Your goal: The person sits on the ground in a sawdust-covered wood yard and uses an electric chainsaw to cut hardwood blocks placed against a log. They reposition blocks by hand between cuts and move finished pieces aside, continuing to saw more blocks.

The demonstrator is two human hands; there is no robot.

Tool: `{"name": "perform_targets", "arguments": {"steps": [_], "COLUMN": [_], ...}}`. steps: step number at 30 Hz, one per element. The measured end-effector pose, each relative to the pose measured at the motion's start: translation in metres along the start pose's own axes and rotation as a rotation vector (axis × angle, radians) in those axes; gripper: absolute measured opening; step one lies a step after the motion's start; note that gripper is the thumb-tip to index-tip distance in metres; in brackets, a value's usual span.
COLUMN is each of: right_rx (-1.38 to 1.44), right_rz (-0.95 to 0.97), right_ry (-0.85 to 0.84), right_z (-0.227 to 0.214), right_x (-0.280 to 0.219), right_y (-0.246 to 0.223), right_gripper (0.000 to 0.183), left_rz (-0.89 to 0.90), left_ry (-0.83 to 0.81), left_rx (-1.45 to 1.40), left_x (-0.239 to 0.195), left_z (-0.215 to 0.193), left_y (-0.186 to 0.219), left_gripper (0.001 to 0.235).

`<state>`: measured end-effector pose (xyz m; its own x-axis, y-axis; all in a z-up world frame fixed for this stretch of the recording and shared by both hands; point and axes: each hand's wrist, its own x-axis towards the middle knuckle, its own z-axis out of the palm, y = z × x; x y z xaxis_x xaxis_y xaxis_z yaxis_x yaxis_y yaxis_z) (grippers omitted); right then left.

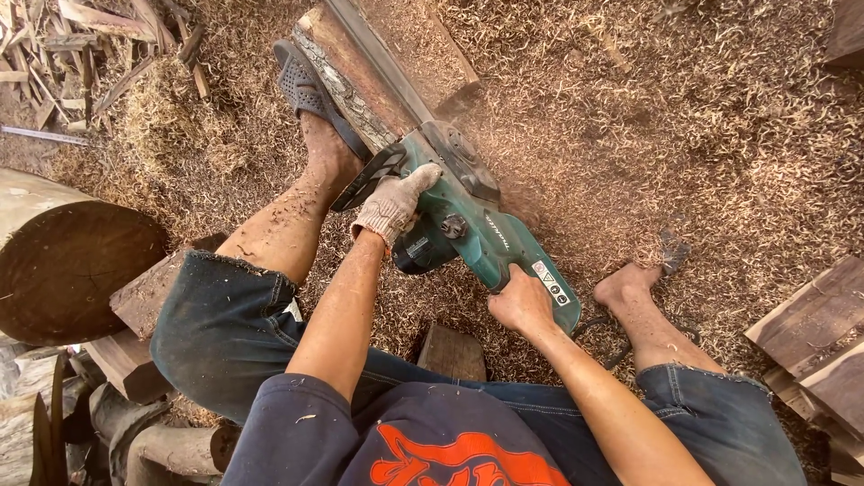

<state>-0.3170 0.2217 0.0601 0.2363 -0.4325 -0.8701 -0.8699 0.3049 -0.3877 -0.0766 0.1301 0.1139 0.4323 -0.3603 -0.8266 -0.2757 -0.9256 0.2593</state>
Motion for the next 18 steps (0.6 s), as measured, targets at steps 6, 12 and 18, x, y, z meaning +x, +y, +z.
{"name": "perform_targets", "arguments": {"steps": [6,12,18], "right_rx": [-0.001,-0.011,-0.01], "right_rz": [0.011,0.014,0.017], "right_ry": [-0.018,-0.033,-0.058], "right_z": [-0.002,-0.002,-0.001], "right_x": [-0.004,-0.006,-0.001], "right_y": [-0.003,-0.006,-0.001], "right_gripper": [0.059,0.057,0.056], "left_rz": [-0.028,-0.03,-0.04], "left_ry": [-0.02,-0.012,-0.004], "left_rx": [-0.045,-0.046,-0.022], "left_x": [-0.007,-0.011,-0.015], "left_z": [-0.004,-0.007,-0.006], "left_y": [0.006,0.009,0.014], "left_gripper": [0.063,0.061,0.063]}}
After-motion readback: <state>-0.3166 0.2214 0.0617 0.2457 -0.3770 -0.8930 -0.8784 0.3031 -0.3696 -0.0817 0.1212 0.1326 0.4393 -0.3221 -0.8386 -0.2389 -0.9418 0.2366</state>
